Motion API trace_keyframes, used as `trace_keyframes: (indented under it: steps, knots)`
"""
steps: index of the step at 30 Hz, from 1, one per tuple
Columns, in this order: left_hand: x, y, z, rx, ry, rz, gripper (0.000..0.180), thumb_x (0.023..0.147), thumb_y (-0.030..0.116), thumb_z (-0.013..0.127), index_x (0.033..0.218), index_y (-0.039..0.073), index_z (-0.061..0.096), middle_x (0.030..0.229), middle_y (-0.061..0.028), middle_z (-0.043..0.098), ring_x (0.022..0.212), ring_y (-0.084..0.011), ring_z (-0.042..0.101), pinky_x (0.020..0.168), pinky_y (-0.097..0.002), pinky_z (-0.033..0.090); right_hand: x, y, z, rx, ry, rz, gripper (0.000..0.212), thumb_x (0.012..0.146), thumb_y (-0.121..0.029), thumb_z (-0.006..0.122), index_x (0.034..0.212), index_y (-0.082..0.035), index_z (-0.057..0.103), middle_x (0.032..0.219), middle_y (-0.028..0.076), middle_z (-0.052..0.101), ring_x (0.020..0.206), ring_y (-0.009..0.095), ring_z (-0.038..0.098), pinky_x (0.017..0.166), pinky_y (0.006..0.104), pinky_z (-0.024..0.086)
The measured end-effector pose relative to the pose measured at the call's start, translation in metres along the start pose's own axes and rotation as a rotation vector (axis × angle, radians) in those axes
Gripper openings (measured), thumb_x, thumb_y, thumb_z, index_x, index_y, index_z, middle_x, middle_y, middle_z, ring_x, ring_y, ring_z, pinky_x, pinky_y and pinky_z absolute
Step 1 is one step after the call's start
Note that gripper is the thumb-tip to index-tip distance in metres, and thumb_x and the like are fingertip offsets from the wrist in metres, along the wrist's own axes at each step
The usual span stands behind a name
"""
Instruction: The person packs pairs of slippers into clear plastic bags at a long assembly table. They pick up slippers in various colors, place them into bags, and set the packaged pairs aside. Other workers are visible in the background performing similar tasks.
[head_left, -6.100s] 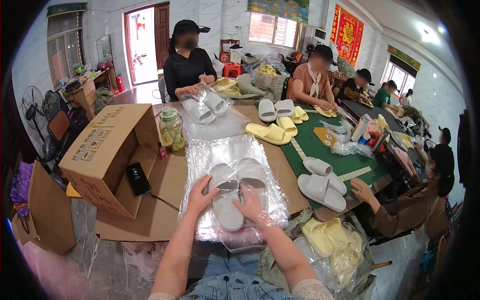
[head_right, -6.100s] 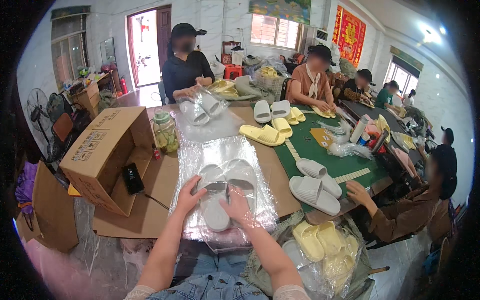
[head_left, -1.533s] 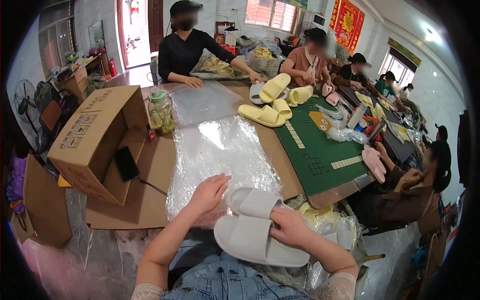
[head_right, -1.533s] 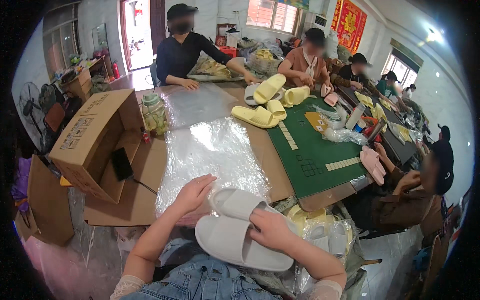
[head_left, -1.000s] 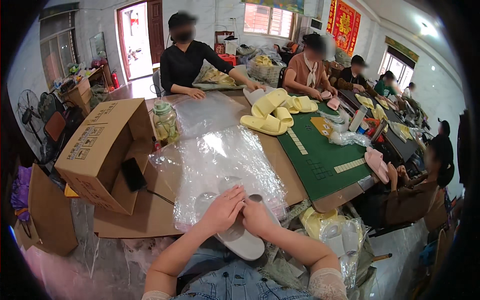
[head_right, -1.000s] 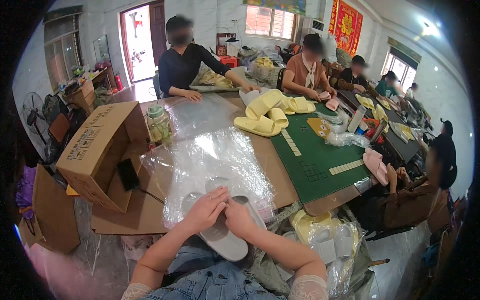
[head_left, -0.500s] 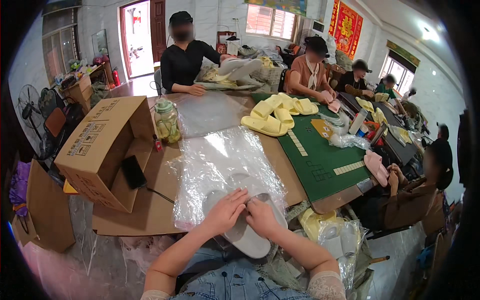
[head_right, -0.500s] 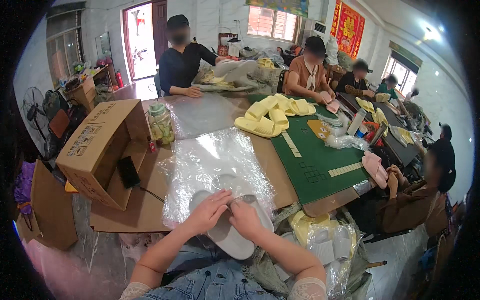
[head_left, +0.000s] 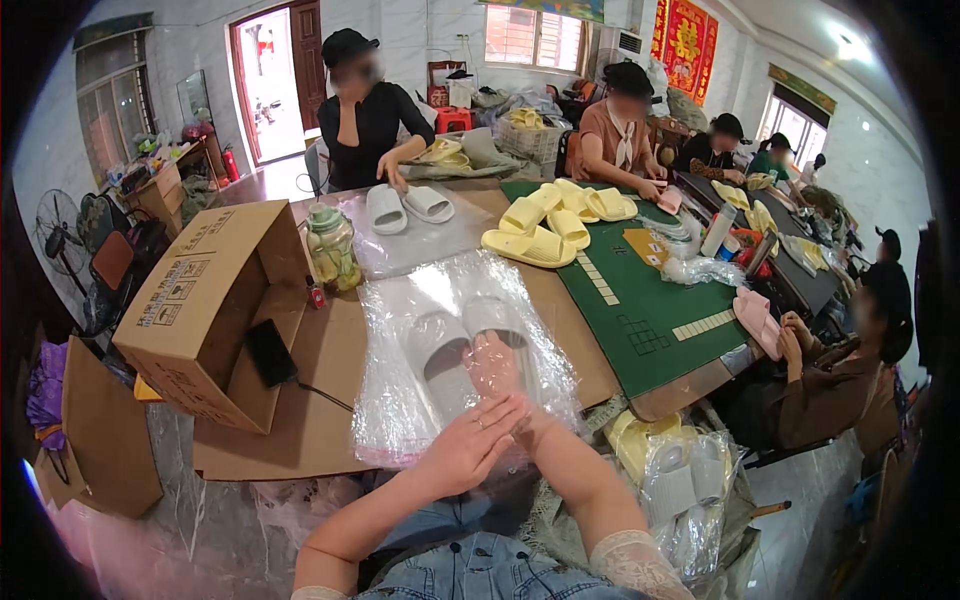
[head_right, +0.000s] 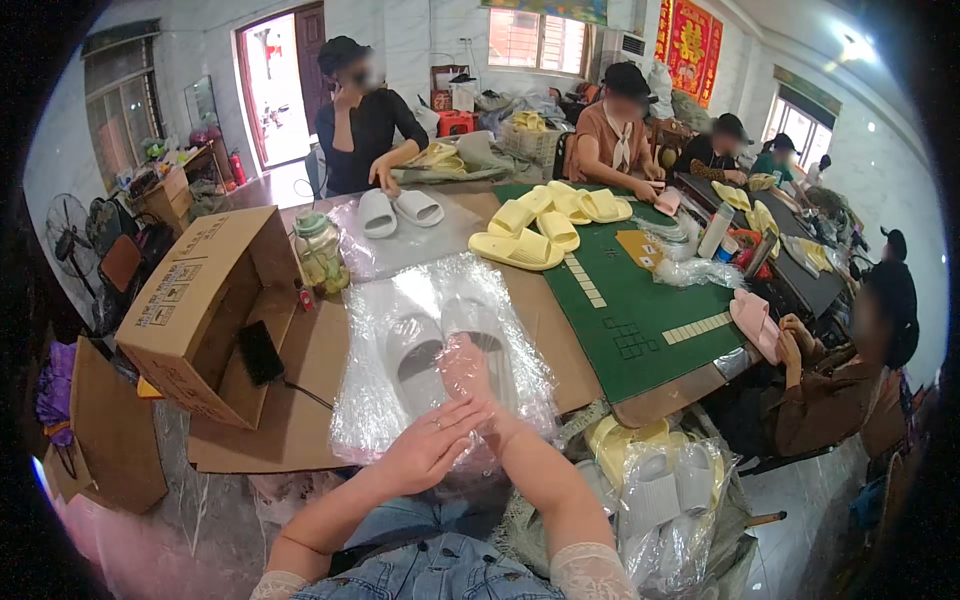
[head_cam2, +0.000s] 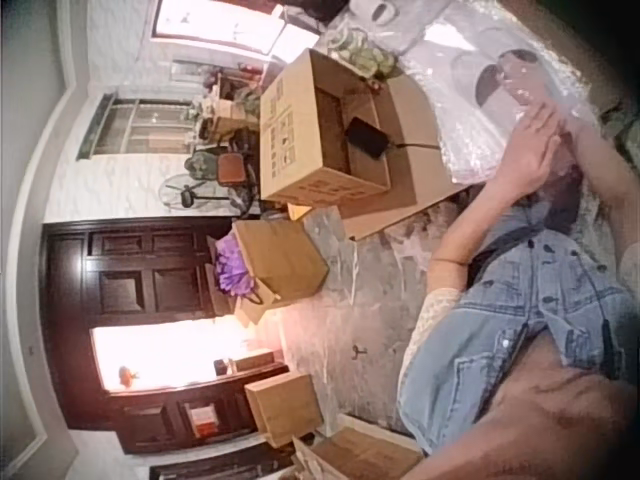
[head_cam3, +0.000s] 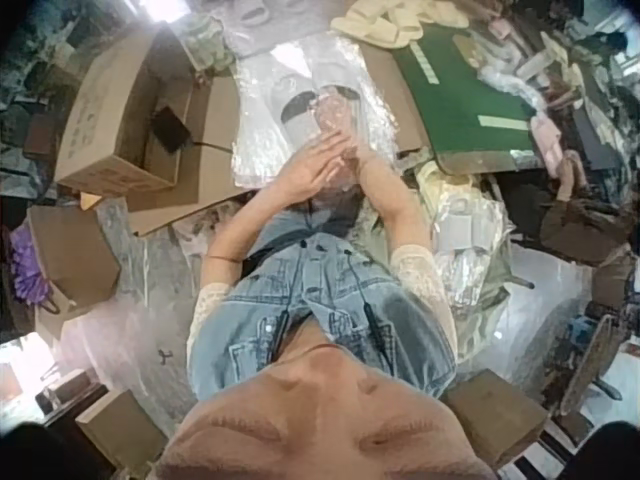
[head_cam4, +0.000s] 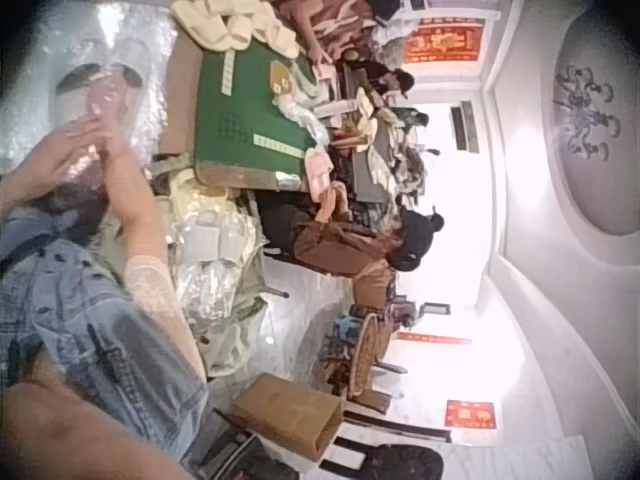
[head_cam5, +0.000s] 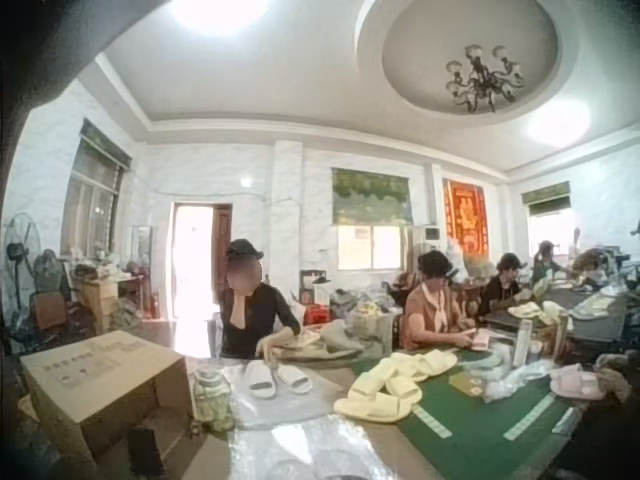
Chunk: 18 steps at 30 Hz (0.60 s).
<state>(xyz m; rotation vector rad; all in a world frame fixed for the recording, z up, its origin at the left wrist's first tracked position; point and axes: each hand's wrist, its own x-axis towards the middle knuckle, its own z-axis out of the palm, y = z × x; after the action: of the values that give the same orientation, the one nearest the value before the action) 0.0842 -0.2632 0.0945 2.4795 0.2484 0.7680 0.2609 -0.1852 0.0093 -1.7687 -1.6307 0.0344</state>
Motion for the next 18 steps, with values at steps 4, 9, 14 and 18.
trace_keyframes:
  steps: [4,9,14,18]
  knots:
    - [-0.004,-0.022,-0.002,-0.046,-0.024,-0.02,0.049,0.1,0.024,0.053,0.145,0.004,0.048,0.149,-0.0183,0.047,0.14,-0.0378,0.04,0.117,-0.0453,0.032,-0.001,0.005,0.018,-0.054,-0.05,0.155,0.029,0.091,-0.025,0.061,0.102,0.001,0.062,0.1,0.026,0.065,0.091,0.044,0.064,0.077,0.0508,0.052]
    - [-0.019,-0.073,-0.012,0.036,0.171,-0.117,0.058,0.098,0.042,0.054,0.146,0.01,0.048,0.154,-0.0189,0.042,0.142,-0.0414,0.036,0.118,-0.0483,0.028,-0.02,-0.005,-0.009,0.458,0.038,0.194,0.031,0.09,-0.023,0.062,0.108,0.002,0.064,0.106,0.027,0.065,0.09,0.045,0.065,0.077,0.0515,0.053]
    - [-0.029,-0.137,-0.002,0.23,0.255,-0.276,0.058,0.097,0.042,0.056,0.147,0.013,0.047,0.156,-0.019,0.037,0.144,-0.0432,0.032,0.118,-0.0529,0.025,-0.036,-0.013,-0.007,0.03,0.021,-0.093,0.031,0.085,-0.012,0.065,0.113,0.001,0.063,0.109,0.026,0.064,0.089,0.044,0.066,0.076,0.051,0.053]
    - [-0.032,-0.149,0.013,0.278,0.323,-0.237,0.059,0.096,0.041,0.058,0.148,0.014,0.047,0.158,-0.0204,0.032,0.145,-0.0435,0.03,0.118,-0.0541,0.024,-0.026,0.028,0.017,-0.191,0.118,-0.332,0.029,0.085,-0.01,0.063,0.112,-0.001,0.062,0.099,0.023,0.063,0.086,0.041,0.067,0.072,0.0489,0.055]
